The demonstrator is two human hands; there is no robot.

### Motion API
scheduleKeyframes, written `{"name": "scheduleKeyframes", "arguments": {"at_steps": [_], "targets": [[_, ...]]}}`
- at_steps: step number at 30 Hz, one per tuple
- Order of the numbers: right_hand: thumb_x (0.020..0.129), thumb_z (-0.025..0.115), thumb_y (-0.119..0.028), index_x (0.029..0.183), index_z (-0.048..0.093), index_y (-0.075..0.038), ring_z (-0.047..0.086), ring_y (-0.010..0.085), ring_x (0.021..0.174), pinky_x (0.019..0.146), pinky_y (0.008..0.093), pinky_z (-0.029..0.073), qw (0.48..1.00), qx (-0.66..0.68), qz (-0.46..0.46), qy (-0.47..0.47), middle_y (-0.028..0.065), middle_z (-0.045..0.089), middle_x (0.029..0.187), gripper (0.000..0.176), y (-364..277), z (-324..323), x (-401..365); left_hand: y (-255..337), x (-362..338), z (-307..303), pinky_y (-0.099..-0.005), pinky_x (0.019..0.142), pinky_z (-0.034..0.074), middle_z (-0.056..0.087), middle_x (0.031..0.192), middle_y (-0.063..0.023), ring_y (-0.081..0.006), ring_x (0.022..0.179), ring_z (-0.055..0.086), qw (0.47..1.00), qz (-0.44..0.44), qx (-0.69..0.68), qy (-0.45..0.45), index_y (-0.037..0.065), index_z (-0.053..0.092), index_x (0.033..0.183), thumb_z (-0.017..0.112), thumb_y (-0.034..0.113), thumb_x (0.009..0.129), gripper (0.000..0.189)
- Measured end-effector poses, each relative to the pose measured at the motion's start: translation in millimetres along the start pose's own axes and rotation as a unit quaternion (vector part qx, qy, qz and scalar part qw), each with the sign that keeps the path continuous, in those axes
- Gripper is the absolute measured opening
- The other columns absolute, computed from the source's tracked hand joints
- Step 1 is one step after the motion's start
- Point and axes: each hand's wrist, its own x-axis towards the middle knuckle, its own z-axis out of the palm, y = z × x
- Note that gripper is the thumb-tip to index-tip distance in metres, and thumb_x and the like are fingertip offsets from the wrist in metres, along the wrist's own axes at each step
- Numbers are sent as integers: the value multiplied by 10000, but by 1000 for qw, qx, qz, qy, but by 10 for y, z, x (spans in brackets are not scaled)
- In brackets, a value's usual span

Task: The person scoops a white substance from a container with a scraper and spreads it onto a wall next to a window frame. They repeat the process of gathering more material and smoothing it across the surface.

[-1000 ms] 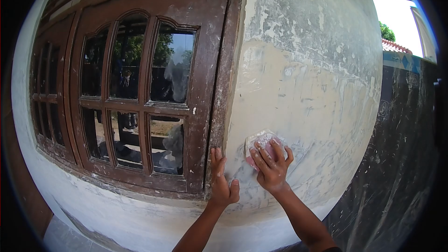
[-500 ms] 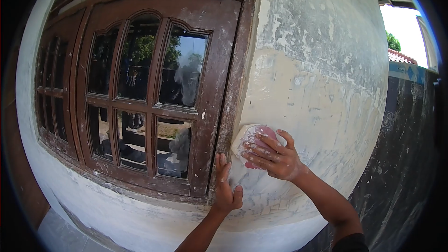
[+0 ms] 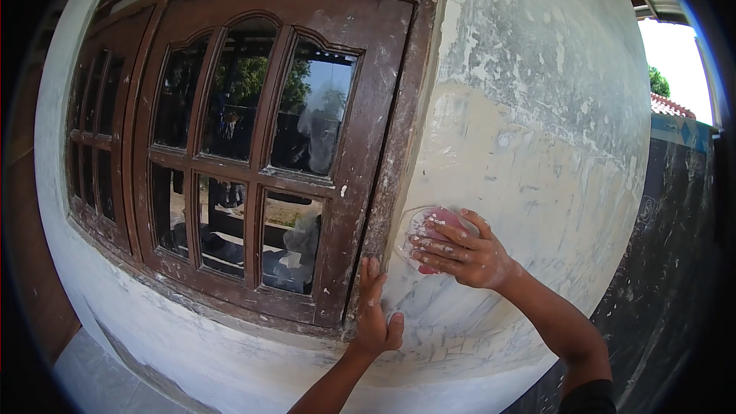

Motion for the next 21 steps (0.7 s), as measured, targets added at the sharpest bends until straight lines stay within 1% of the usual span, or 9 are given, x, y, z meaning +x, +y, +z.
{"name": "scheduleKeyframes", "arguments": {"at_steps": [11,13,14,16,17,18,19,20,21], "targets": [[818,758,-226,1131,783,-317,613,153,1271,1165,502,375,1000,7,22,10,-98,715,1266,327,-105,-120,-130,13,10,-9,-617,1218,162,262,1566,-414,-576,1491,200,1000,1,4,-6,-120,296,1456,438,342,1037,639],[807,754,-45,1141,767,-160,664,278,1201,1098,483,432,995,56,51,61,18,730,1257,353,-218,-204,-150,15,24,-25,-619,1218,160,258,1566,-417,-579,1492,193,1000,1,5,-8,-122,295,1454,436,337,1035,637],[807,754,-45,1141,767,-160,664,278,1201,1098,483,432,995,56,50,58,18,730,1257,353,-290,-225,-139,21,26,-21,-621,1218,158,255,1566,-420,-581,1493,186,1000,2,4,-10,-125,294,1452,434,331,1034,635],[840,682,64,1094,702,-15,711,283,1035,943,413,534,933,222,235,159,114,747,1133,267,-489,-227,-55,1,18,1,-622,1218,156,250,1568,-421,-582,1494,179,1000,4,-1,-3,-124,294,1452,432,328,1033,632],[840,682,64,1094,702,-15,711,283,1035,943,413,534,933,221,235,157,114,747,1133,267,-598,-187,-60,-6,14,11,-623,1217,155,246,1570,-422,-584,1496,172,1000,6,-3,3,-123,294,1452,429,324,1032,629],[859,642,97,1074,661,15,701,241,980,881,381,549,835,342,384,194,114,733,1076,231,-719,-109,-76,-3,13,13,-623,1217,155,246,1570,-422,-584,1496,172,1000,6,-4,3,-123,294,1452,429,324,1032,629],[878,601,131,1054,620,45,692,198,926,819,348,564,696,446,516,223,114,719,1020,197,-808,-61,-30,-1,15,13,-623,1218,155,243,1571,-422,-583,1497,168,1000,3,-8,5,-123,294,1452,430,326,1032,630],[918,568,132,1068,589,30,640,103,889,816,295,539,635,486,547,246,48,679,975,183,-825,-72,108,3,18,8,-623,1218,155,239,1572,-423,-583,1498,164,1000,0,-12,6,-123,294,1453,430,328,1032,631],[918,568,132,1068,589,30,640,103,889,816,295,539,634,484,549,248,48,679,975,183,-811,-53,158,9,21,2,-623,1218,155,239,1572,-423,-583,1498,164,1000,1,-14,4,-123,294,1453,430,328,1032,631]]}}
